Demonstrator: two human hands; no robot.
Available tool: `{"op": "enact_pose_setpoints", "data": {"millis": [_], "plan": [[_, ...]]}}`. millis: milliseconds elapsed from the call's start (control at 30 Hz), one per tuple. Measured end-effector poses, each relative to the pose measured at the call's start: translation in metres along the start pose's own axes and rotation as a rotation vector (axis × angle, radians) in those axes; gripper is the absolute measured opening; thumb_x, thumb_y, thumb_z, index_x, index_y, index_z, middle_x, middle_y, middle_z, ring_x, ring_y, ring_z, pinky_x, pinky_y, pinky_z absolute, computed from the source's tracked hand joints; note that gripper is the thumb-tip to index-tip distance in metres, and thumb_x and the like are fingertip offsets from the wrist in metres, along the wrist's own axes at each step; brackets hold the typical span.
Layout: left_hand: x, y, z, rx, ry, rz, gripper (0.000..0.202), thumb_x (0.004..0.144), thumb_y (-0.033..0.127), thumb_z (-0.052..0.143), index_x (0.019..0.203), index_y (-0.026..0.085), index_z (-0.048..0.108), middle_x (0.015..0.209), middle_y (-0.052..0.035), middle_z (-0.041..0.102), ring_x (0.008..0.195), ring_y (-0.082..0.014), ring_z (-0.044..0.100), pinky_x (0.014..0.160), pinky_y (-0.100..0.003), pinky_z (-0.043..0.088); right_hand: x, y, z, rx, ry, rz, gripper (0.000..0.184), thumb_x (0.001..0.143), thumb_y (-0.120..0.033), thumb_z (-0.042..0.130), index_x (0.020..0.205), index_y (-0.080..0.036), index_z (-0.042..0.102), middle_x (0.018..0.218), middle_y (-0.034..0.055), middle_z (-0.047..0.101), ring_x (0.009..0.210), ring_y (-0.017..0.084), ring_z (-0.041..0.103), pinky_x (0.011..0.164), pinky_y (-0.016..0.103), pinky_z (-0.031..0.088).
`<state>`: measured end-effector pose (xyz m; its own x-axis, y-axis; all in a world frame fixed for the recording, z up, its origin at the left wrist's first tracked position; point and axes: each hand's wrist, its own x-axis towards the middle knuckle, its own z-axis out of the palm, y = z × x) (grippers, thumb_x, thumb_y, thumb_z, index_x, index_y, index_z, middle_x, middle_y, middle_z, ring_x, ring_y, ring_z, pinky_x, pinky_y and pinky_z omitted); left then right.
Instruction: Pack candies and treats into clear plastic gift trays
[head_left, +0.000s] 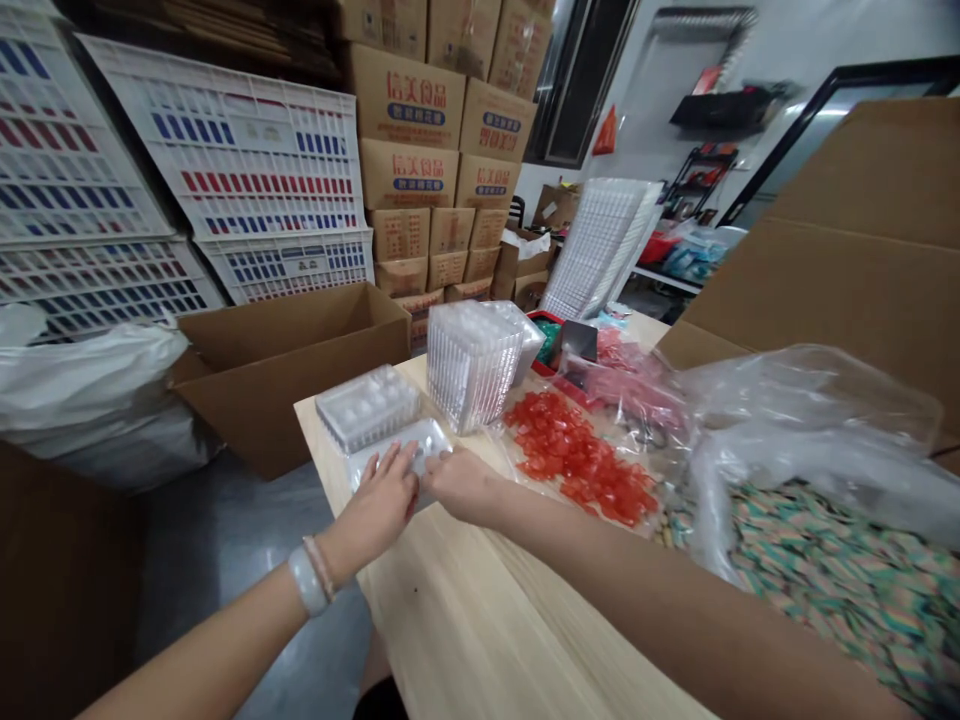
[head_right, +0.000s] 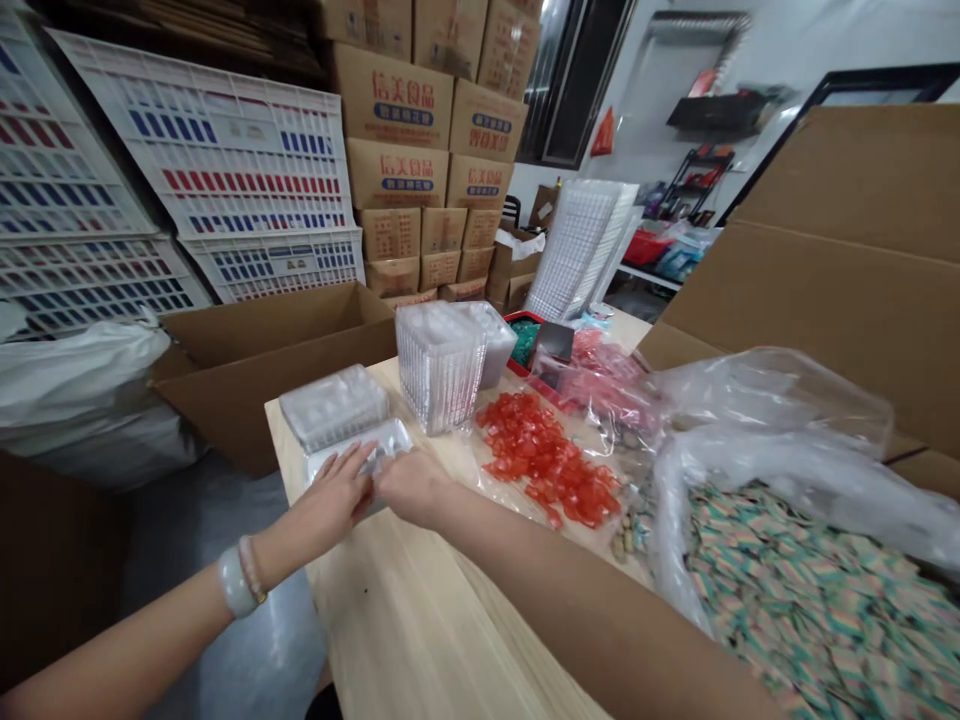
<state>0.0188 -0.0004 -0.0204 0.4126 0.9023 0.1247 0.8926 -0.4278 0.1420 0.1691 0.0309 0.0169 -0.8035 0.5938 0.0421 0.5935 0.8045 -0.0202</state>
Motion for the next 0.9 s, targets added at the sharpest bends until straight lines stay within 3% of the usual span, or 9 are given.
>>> {"op": "enact_pose_setpoints", "data": {"millis": [100,167,267,367,467,600,733,833,900], "plan": [[-0.003,0.008,-0.006,0.005,0.029,0.02,0.02,0.079,0.015,0.038,0.088,0.01,0.055,0.133,-0.0173,0.032,0.124,-0.0294,0.024,0.097,-0.049,0.026,0.004,-0.006,-0.01,-0.025,-0.023,-0.039,0.014,0.069,-0.005,0.051,0.078,-0.007,0.062,0.083,0.011,0.062,0.073,0.022,0.056,0.066,0.033,0.04],[-0.011,0.013,-0.024,-0.016,0.07,0.023,0.02,0.08,0.015,0.036,0.081,0.011,0.055,0.133,-0.0172,0.032,0.124,-0.0281,0.025,0.098,-0.048,0.026,-0.008,-0.012,-0.021,-0.047,-0.003,-0.096,0.015,0.072,-0.008,0.049,0.082,-0.009,0.06,0.084,0.0108,0.061,0.074,0.022,0.054,0.065,0.033,0.04],[-0.028,0.018,-0.061,-0.158,0.1,0.055,0.02,0.082,0.026,0.037,0.077,0.016,0.054,0.136,-0.0097,0.029,0.124,-0.0249,0.025,0.098,-0.045,0.028,-0.06,-0.022,-0.031,-0.073,0.052,-0.152,0.016,0.074,-0.01,0.046,0.086,-0.012,0.056,0.082,0.0091,0.058,0.075,0.021,0.051,0.065,0.033,0.039],[-0.04,0.02,-0.08,-0.32,0.071,0.049,0.025,0.079,0.038,0.043,0.096,0.021,0.053,0.134,-0.0062,0.033,0.12,-0.0227,0.034,0.094,-0.04,0.035,-0.125,-0.029,-0.024,-0.046,-0.03,-0.066,0.013,0.07,-0.01,0.047,0.079,-0.016,0.054,0.075,0.0055,0.056,0.069,0.018,0.049,0.061,0.031,0.039],[-0.043,0.033,-0.067,-0.355,0.032,0.103,0.04,0.074,0.04,0.051,0.11,0.024,0.047,0.131,-0.0074,0.038,0.119,-0.0248,0.035,0.095,-0.043,0.035,-0.168,-0.031,-0.01,0.003,-0.099,0.152,0.017,0.068,-0.005,0.042,0.074,-0.016,0.054,0.073,0.0055,0.055,0.064,0.016,0.049,0.057,0.027,0.039],[-0.056,0.071,-0.027,-0.377,0.042,0.197,0.043,0.078,0.029,0.048,0.119,0.025,0.04,0.127,-0.0077,0.042,0.116,-0.0214,0.039,0.094,-0.04,0.038,-0.186,-0.038,0.003,0.268,-0.082,0.377,0.021,0.075,-0.005,0.035,0.075,-0.016,0.053,0.079,0.0056,0.055,0.069,0.015,0.051,0.061,0.025,0.041],[-0.076,0.1,-0.001,-0.435,0.034,0.15,0.046,0.076,0.022,0.049,0.121,0.025,0.039,0.118,-0.0074,0.05,0.107,-0.0207,0.048,0.088,-0.036,0.044,-0.206,-0.051,0.014,0.67,0.125,0.493,0.021,0.082,-0.015,0.033,0.066,-0.018,0.046,0.07,0.0012,0.051,0.066,0.011,0.05,0.061,0.02,0.041],[-0.086,0.117,-0.018,-0.647,0.046,0.077,0.037,0.078,0.026,0.047,0.115,0.028,0.045,0.117,-0.0058,0.05,0.107,-0.0216,0.048,0.086,-0.037,0.045,-0.232,-0.062,0.007,0.725,0.353,0.622,0.023,0.085,-0.024,0.031,0.065,-0.019,0.041,0.064,-0.0001,0.046,0.061,0.011,0.047,0.056,0.021,0.04],[-0.094,0.131,-0.043,-0.972,-0.08,0.1,0.03,0.079,0.035,0.045,0.108,0.029,0.05,0.11,-0.004,0.055,0.103,-0.021,0.051,0.082,-0.035,0.048,-0.25,-0.072,-0.006,0.681,0.423,0.67,0.022,0.086,-0.026,0.032,0.067,-0.02,0.041,0.063,-0.0004,0.045,0.059,0.011,0.046,0.055,0.021,0.04]]}}
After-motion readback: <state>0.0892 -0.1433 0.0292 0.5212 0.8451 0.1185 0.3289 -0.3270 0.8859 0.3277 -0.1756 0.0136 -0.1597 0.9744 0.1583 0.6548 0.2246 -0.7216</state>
